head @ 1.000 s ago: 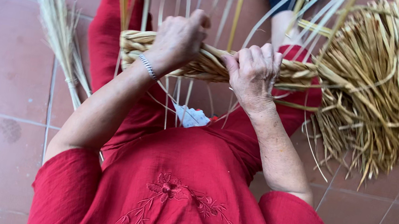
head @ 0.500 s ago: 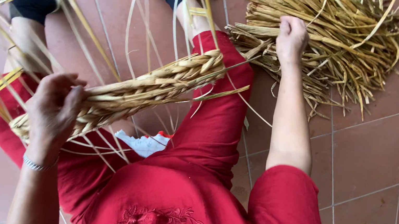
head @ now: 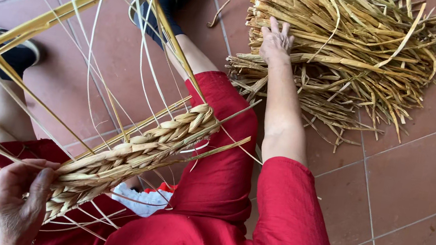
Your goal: The person sits on a tiled floor and weaves dried palm or grass strands around a bamboo frame, braiding the strands over and under the upright ribs to build up a woven panel. They pull each strand tight, add new strands from a pile beside them, and press the braid into place by hand.
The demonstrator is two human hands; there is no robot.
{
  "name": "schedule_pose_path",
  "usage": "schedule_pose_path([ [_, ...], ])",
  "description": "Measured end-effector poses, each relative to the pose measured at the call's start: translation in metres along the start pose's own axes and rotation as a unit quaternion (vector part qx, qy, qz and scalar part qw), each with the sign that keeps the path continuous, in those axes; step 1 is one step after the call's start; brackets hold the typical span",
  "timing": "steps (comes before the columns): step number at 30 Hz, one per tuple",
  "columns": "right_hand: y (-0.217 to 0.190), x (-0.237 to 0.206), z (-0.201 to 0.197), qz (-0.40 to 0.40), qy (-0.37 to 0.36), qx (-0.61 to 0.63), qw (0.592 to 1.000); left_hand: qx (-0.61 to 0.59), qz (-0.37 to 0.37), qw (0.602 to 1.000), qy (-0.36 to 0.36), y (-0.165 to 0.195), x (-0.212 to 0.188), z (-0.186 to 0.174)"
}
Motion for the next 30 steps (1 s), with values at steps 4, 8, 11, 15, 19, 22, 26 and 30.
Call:
schedule_pose_path([
  [4, 0.007, 0.003, 0.008, -0.124, 0.149, -0.011, 0.981, -0.029, 0.039, 0.999, 0.0, -0.003, -0.002, -0.003],
  [8, 0.014, -0.024, -0.01, -0.209, 0.301, 0.123, 0.922, -0.005, 0.063, 0.998, 0.006, -0.001, -0.001, -0.006],
  [11, 0.009, -0.058, -0.037, -0.222, 0.323, 0.303, 0.869, 0.027, 0.086, 0.996, 0.015, 0.004, -0.001, -0.007],
  [15, -0.045, -0.16, -0.087, -0.45, 0.222, 0.453, 0.737, 0.076, 0.166, 0.982, 0.039, 0.013, -0.007, -0.011],
  [19, -0.114, -0.274, -0.097, -0.507, 0.207, 0.322, 0.772, 0.081, 0.198, 0.976, 0.047, 0.009, -0.004, -0.011],
  [22, -0.18, -0.319, -0.063, -0.579, 0.11, 0.292, 0.753, 0.019, 0.229, 0.972, 0.044, 0.004, 0.005, -0.009],
  [26, -0.239, -0.335, -0.003, -0.595, 0.013, 0.278, 0.754, 0.034, 0.354, 0.93, 0.089, 0.008, 0.006, -0.007],
  [30, -0.272, -0.33, 0.031, -0.604, 0.082, 0.198, 0.767, 0.069, 0.368, 0.917, 0.136, 0.012, 0.0, -0.01],
])
Point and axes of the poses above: each hand's wrist, its own x-axis towards the middle knuckle, its own z-axis out of the palm, y = z × x, the point moved 4 cm from there along x, towards the middle knuckle, and after that the axes turned 11 degrees about x, right-handed, at the moved point
